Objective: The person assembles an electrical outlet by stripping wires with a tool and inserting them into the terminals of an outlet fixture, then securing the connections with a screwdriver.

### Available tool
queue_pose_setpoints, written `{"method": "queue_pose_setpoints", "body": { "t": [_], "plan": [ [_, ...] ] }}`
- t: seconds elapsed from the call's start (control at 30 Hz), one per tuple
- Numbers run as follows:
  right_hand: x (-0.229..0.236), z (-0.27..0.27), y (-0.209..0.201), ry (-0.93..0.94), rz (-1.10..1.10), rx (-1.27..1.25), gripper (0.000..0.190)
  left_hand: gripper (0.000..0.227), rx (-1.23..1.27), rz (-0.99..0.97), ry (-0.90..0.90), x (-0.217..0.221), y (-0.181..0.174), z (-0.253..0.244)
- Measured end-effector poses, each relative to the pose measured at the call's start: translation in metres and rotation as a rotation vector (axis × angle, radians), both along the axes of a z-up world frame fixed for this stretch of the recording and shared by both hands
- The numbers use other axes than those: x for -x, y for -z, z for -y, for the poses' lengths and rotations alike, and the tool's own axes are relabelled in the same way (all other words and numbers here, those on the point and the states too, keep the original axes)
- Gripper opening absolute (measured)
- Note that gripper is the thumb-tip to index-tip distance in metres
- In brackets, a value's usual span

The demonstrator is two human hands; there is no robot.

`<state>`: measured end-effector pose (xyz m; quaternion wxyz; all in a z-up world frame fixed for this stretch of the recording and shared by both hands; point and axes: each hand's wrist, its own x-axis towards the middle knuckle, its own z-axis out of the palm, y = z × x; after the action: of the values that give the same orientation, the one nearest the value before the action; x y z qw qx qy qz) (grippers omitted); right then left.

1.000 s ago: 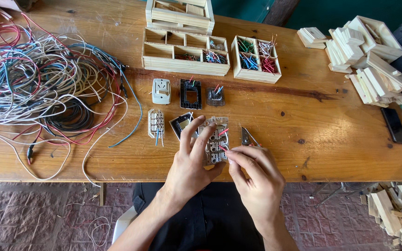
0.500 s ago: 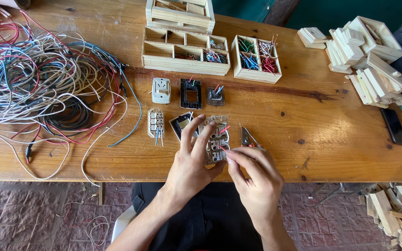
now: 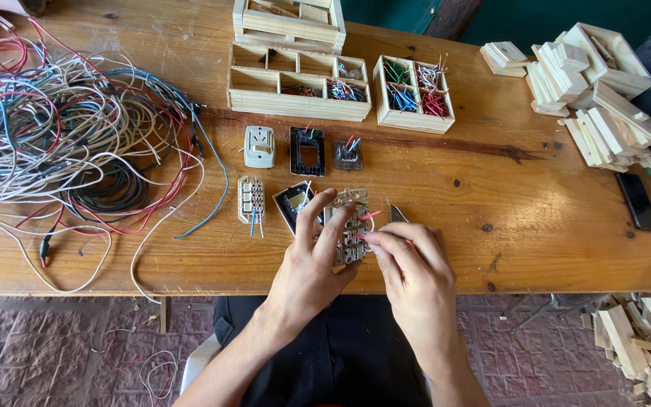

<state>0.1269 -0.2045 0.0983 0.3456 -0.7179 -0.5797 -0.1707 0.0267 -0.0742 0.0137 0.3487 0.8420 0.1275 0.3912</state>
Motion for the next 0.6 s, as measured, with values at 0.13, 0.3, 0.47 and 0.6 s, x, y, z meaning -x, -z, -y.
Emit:
{"method": "queue_pose_setpoints", "body": {
  "t": [0.13,0.3,0.47,0.6],
  "plan": [
    [0.0021,-0.0014,0.0028,0.051,0.037,-0.004,0.010,0.083,0.008,-0.014,-0.025,-0.0009,-0.0001,0.0032],
    [0.0009,-0.0004,0.0041,0.104,0.105,0.013,0.007,0.083,0.008,-0.006,-0.039,-0.0014,0.0006,0.0072],
    [-0.0013,-0.0013,0.0052,0.108,0.193,0.042,0.008,0.080,0.012,-0.018,-0.034,-0.0019,-0.0001,0.0073],
    [-0.0010,-0.0022,0.0035,0.131,0.199,0.049,0.005,0.082,0.029,-0.024,-0.037,-0.0022,0.0020,0.0087]
  ]
}}
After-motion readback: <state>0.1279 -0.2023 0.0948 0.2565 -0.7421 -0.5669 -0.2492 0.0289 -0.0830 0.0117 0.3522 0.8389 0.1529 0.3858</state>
